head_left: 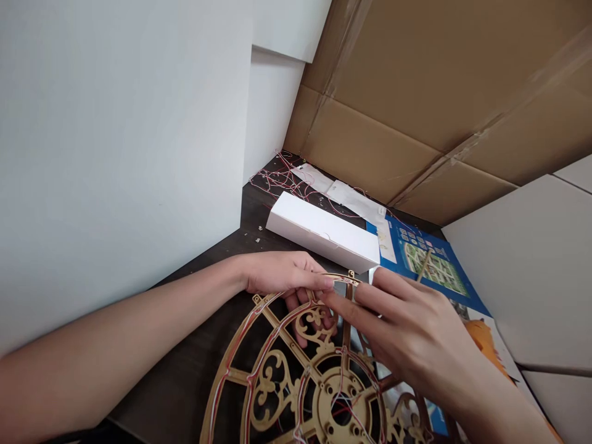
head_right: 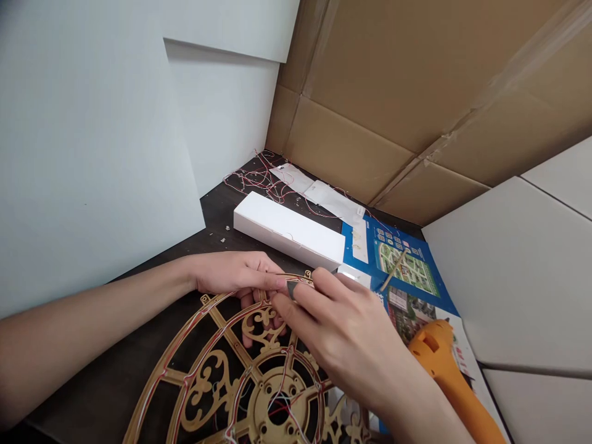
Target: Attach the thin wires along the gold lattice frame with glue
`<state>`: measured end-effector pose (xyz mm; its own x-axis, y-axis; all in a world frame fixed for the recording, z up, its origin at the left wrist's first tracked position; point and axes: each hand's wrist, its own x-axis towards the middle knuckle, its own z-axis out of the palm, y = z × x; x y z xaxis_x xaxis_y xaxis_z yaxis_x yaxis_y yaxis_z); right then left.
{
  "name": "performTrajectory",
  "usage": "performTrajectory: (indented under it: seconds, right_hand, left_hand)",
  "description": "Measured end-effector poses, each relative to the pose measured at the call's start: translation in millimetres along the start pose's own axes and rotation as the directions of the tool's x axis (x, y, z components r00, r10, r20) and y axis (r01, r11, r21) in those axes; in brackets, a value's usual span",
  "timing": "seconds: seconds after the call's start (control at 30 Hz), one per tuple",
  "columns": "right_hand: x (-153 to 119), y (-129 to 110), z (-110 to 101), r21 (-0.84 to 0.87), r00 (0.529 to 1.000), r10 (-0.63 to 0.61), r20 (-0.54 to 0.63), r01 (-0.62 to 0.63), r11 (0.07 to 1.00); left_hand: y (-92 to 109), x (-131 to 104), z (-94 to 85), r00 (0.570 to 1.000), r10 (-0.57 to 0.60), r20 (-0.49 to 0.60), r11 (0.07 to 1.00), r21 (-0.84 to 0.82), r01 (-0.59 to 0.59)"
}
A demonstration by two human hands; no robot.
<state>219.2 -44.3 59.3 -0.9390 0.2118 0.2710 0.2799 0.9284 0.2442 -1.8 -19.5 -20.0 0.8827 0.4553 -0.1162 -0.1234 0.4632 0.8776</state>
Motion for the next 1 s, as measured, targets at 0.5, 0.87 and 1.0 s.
performTrajectory:
  seconds: [0.5,0.87,1.0]
  right_hand:
    - [-6.0,9.8,-6.7,0.031,1.0,-0.018,0.023,0.018,0.999]
    - [-7.8,16.1,-10.7,0.06,0.999,-0.029,0.036,0.026,0.998]
    - [-11.1,18.1,-10.3,0.069,0.999,-0.022,0.042,0.019,0.997]
  left_hand:
    - [1.7,-0.2,0.0,1.0,-0.007,0.008,1.0,-0.013,0.007]
    - [-0.7,0.0,-2.7,1.0,-0.012,0.026,1.0,0.009,0.012]
    - [0.3,-2.4,-2.3,1.0,-0.026,0.018,0.999,0.025,0.026]
